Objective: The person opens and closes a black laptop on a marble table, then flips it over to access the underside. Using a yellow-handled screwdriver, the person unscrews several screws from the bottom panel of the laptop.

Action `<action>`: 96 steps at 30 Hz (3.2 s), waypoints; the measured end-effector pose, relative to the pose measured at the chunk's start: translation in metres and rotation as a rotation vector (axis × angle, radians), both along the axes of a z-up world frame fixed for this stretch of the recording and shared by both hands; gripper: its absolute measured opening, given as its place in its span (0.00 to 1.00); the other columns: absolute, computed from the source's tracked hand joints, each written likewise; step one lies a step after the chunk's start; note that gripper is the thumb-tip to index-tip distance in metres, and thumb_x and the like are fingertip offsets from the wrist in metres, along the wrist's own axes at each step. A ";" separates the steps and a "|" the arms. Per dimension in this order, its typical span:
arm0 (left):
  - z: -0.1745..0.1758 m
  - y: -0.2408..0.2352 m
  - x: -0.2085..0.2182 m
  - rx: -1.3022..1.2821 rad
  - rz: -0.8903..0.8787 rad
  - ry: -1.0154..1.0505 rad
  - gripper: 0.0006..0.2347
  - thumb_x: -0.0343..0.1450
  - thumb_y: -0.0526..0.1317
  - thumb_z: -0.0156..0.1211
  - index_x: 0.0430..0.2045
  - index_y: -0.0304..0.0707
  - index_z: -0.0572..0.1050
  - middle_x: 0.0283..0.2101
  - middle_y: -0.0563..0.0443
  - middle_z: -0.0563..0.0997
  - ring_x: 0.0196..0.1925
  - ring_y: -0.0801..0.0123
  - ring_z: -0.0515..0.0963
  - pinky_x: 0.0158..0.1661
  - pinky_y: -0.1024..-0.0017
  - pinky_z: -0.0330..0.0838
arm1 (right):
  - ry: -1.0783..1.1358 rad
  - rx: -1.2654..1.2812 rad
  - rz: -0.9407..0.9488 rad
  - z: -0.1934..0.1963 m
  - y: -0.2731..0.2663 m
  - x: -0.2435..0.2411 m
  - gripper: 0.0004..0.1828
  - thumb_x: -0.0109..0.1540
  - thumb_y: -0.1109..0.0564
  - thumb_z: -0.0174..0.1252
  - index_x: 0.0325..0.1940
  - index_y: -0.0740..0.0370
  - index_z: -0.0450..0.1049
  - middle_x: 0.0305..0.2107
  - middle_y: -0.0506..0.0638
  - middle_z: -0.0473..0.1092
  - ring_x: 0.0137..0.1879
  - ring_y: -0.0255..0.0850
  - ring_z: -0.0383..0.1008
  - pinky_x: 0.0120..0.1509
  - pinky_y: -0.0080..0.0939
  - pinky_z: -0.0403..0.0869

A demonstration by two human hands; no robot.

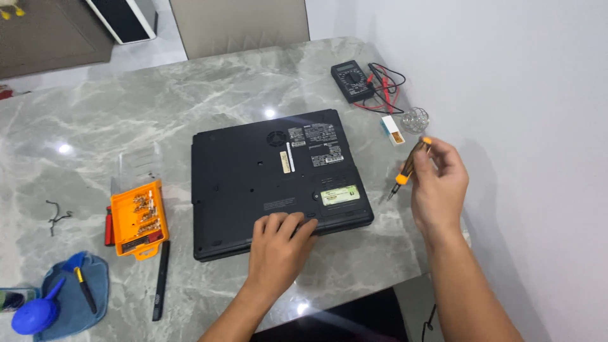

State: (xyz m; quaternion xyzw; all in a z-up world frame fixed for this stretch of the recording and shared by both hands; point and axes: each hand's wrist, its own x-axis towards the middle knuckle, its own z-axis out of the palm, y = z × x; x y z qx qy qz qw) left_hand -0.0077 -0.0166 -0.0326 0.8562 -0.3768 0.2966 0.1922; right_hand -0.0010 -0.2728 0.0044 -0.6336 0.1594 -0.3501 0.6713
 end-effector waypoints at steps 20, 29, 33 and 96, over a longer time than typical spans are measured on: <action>0.000 -0.065 0.001 -0.042 -0.121 -0.080 0.07 0.65 0.32 0.58 0.34 0.42 0.76 0.40 0.52 0.76 0.41 0.63 0.75 0.39 0.64 0.68 | 0.025 -0.624 0.358 -0.022 0.003 -0.024 0.15 0.56 0.65 0.59 0.47 0.62 0.68 0.35 0.53 0.76 0.44 0.42 0.79 0.49 0.35 0.77; -0.001 -0.065 0.001 -0.042 -0.120 -0.047 0.06 0.67 0.33 0.58 0.35 0.42 0.76 0.43 0.52 0.77 0.42 0.62 0.75 0.40 0.62 0.68 | 0.164 -0.793 0.375 -0.001 0.002 -0.021 0.08 0.55 0.55 0.63 0.35 0.58 0.74 0.30 0.44 0.75 0.38 0.36 0.74 0.45 0.32 0.70; 0.001 -0.062 0.001 -0.020 -0.171 0.147 0.12 0.63 0.37 0.61 0.39 0.41 0.75 0.46 0.51 0.76 0.45 0.59 0.72 0.42 0.60 0.65 | 0.149 -0.958 0.554 0.019 -0.005 -0.022 0.11 0.58 0.55 0.60 0.42 0.59 0.69 0.36 0.47 0.74 0.37 0.37 0.77 0.44 0.36 0.72; 0.030 -0.091 0.078 -0.041 -0.677 0.569 0.09 0.62 0.44 0.67 0.22 0.45 0.73 0.27 0.57 0.81 0.38 0.68 0.80 0.57 0.54 0.53 | 0.227 -0.836 0.254 0.057 0.027 -0.040 0.07 0.52 0.56 0.68 0.25 0.58 0.77 0.21 0.48 0.74 0.30 0.44 0.76 0.35 0.40 0.75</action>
